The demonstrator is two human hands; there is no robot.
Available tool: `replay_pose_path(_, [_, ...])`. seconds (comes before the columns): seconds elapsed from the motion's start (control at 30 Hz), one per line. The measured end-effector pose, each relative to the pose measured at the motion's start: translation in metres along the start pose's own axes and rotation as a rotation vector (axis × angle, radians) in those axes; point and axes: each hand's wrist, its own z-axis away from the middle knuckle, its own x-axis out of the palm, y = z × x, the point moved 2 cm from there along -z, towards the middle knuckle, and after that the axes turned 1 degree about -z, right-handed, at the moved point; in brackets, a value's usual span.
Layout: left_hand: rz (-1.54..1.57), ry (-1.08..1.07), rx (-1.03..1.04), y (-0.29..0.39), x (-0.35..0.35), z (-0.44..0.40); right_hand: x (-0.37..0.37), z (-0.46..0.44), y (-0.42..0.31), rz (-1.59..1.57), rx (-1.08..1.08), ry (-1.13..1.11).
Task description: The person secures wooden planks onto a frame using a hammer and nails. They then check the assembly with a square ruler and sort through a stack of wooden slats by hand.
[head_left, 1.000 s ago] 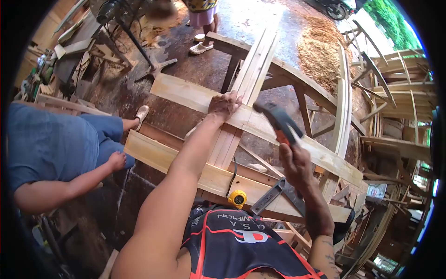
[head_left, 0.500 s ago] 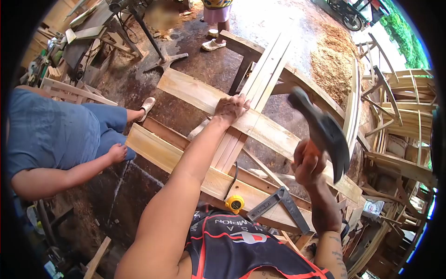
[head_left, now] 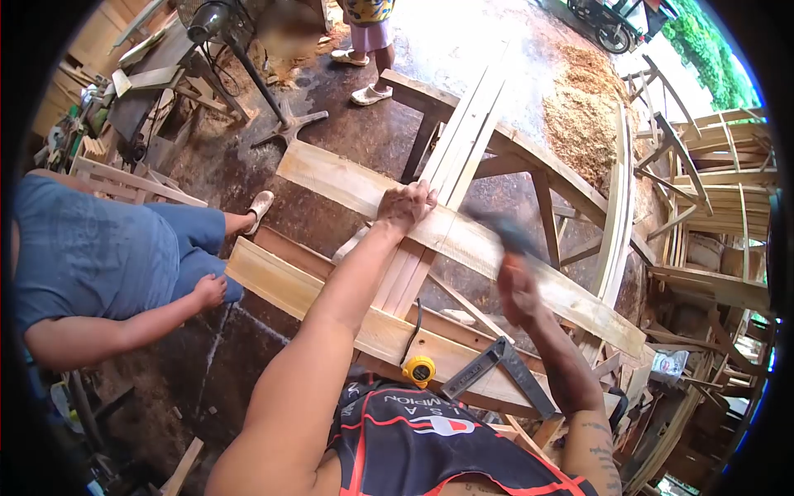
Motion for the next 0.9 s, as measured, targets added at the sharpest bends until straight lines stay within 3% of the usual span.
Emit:
replay_pose_path(0.07, [0.007, -0.014, -0.011, -0.002, 0.003, 0.004, 0.021, -0.007, 0.036, 0.276, 0.333, -0.333])
replay_pose_path(0.13, [-0.038, 0.069, 0.018, -0.002, 0.005, -0.001, 0.014, -0.011, 0.019, 0.139, 0.363, -0.255])
replay_pose_path(0.17, [-0.029, 0.065, 0.019, -0.005, 0.009, -0.004, 0.019, -0.005, 0.034, 0.090, 0.266, -0.130])
replay_pose_path(0.2, [-0.016, 0.047, 0.020, -0.003, 0.009, -0.001, 0.009, -0.004, 0.007, -0.002, 0.269, -0.102])
replay_pose_path(0.3, [-0.036, 0.075, 0.021, 0.001, 0.003, 0.000, -0.010, 0.004, 0.015, -0.172, 0.190, -0.095])
replay_pose_path(0.33, [-0.046, 0.066, 0.008, 0.002, 0.003, 0.000, -0.007, 0.003, -0.007, -0.345, 0.103, 0.049])
replay_pose_path(0.4, [-0.028, 0.065, 0.004, 0.001, 0.004, -0.002, 0.006, 0.003, -0.001, -0.439, -0.152, 0.025])
replay_pose_path(0.47, [-0.019, 0.063, 0.008, 0.002, 0.001, 0.000, 0.019, -0.002, 0.007, 0.088, 0.300, -0.236])
replay_pose_path(0.57, [-0.065, 0.083, 0.010, -0.002, 0.007, 0.000, 0.025, -0.018, 0.031, 0.106, 0.253, -0.251])
replay_pose_path(0.63, [-0.031, 0.076, 0.014, -0.002, 0.008, 0.003, 0.019, -0.005, 0.019, -0.088, 0.273, -0.142])
replay_pose_path(0.73, [-0.013, 0.098, 0.030, 0.000, 0.009, 0.002, 0.001, -0.001, -0.003, -0.195, 0.039, 0.028])
replay_pose_path(0.8, [-0.031, 0.072, 0.004, 0.000, 0.005, 0.000, 0.009, -0.001, 0.004, -0.124, -0.033, 0.013])
replay_pose_path(0.87, [-0.029, 0.060, 0.007, -0.002, 0.010, 0.002, 0.028, -0.012, 0.028, 0.114, 0.289, -0.206])
replay_pose_path(0.9, [-0.050, 0.048, 0.010, -0.001, 0.009, 0.006, 0.026, -0.016, 0.030, 0.027, 0.418, -0.179])
